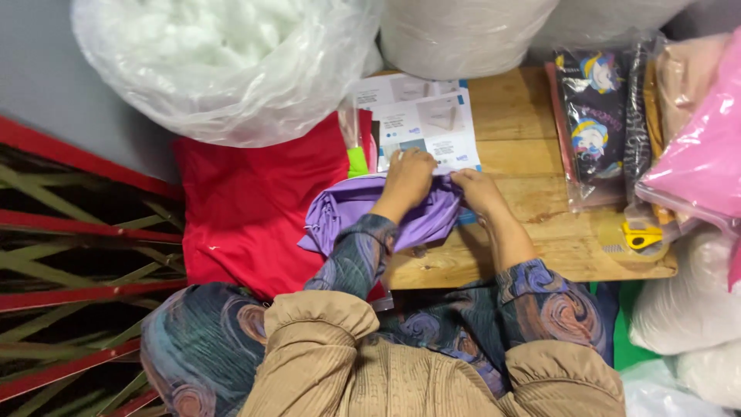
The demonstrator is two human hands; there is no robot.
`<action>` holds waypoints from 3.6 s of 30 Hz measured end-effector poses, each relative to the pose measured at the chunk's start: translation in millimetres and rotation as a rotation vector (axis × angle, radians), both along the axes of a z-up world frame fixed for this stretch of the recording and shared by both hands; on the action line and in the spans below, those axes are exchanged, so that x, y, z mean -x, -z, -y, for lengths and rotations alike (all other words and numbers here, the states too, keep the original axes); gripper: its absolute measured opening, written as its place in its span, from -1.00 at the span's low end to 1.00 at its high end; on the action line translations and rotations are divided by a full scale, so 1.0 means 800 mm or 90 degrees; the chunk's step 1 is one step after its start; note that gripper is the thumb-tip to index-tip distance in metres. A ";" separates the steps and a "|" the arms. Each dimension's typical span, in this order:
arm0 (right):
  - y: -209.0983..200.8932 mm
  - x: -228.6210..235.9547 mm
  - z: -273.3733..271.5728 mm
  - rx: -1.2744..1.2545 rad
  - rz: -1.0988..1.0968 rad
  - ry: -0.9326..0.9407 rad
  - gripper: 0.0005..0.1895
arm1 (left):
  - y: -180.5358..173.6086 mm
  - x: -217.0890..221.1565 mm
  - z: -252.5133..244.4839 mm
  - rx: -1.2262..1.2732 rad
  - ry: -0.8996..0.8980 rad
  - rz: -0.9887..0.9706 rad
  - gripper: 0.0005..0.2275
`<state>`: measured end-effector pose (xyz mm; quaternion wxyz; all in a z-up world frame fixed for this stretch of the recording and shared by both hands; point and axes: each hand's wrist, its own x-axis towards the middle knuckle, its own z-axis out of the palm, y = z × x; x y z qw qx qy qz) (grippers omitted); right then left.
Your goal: Unfolding a purple cushion cover and stuffing it with white fiberfill material
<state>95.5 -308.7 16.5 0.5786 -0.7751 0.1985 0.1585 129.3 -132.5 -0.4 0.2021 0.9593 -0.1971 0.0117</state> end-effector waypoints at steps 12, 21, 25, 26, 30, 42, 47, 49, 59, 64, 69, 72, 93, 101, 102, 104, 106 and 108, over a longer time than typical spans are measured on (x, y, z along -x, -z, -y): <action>-0.004 -0.002 0.002 -0.229 -0.056 0.079 -0.82 | -0.100 0.034 -0.020 0.183 -0.127 -0.033 -0.59; -0.063 0.029 0.009 0.380 0.025 -0.151 -0.35 | -0.085 0.120 -0.011 0.221 -0.141 -0.221 -0.61; -0.028 0.028 0.009 0.390 0.030 -0.168 -0.44 | -0.050 0.110 0.011 0.126 -0.142 -0.221 -0.72; -0.008 0.020 0.015 0.402 0.026 -0.176 -0.46 | -0.032 0.103 0.015 0.152 -0.160 -0.231 -0.79; 0.004 0.021 0.016 0.433 0.080 -0.182 -0.73 | -0.051 0.118 0.015 0.338 -0.194 -0.186 -0.84; -0.024 0.019 0.040 0.379 0.061 -0.125 -0.55 | -0.126 0.178 -0.079 0.493 -0.066 -0.196 -0.82; -0.134 0.062 -0.014 0.435 0.271 -0.103 -0.63 | -0.118 0.184 -0.207 0.224 -0.167 -0.103 -0.85; -0.149 0.071 -0.033 0.412 0.337 -0.138 -0.66 | -0.110 0.183 -0.250 0.150 -0.214 -0.098 -0.86; -0.081 0.046 -0.046 0.548 0.101 -0.394 -0.50 | -0.023 0.147 -0.262 0.161 -0.324 -0.342 -0.64; -0.098 0.040 -0.048 0.591 0.125 -0.427 -0.62 | 0.010 0.132 -0.242 0.797 -0.477 -0.613 -0.78; -0.120 0.028 -0.046 0.594 0.056 -0.382 -0.69 | 0.003 0.124 -0.259 1.216 -0.631 -0.684 -0.74; -0.126 0.031 -0.042 0.586 0.052 -0.392 -0.69 | -0.024 0.138 -0.250 0.651 -0.523 -0.305 -0.76; -0.126 0.044 -0.043 0.744 0.389 -0.408 -0.65 | -0.120 0.166 -0.268 0.069 -0.178 -0.148 -0.65; -0.066 0.070 -0.102 0.672 0.460 -0.563 -0.89 | -0.056 0.169 -0.182 0.042 0.084 0.276 -0.84; -0.044 0.069 -0.100 0.728 0.460 -0.600 -0.87 | -0.034 0.169 -0.178 -0.041 0.051 0.257 -0.80; -0.032 0.060 -0.089 0.781 0.461 -0.596 -0.86 | -0.025 0.163 -0.182 -0.067 -0.022 0.277 -0.88; -0.026 0.053 -0.080 0.835 0.460 -0.590 -0.85 | -0.008 0.160 -0.191 -0.093 -0.093 0.296 -0.92; -0.026 0.051 -0.068 0.882 0.289 -0.619 -0.40 | 0.015 0.162 -0.201 -0.180 -0.223 0.274 -0.91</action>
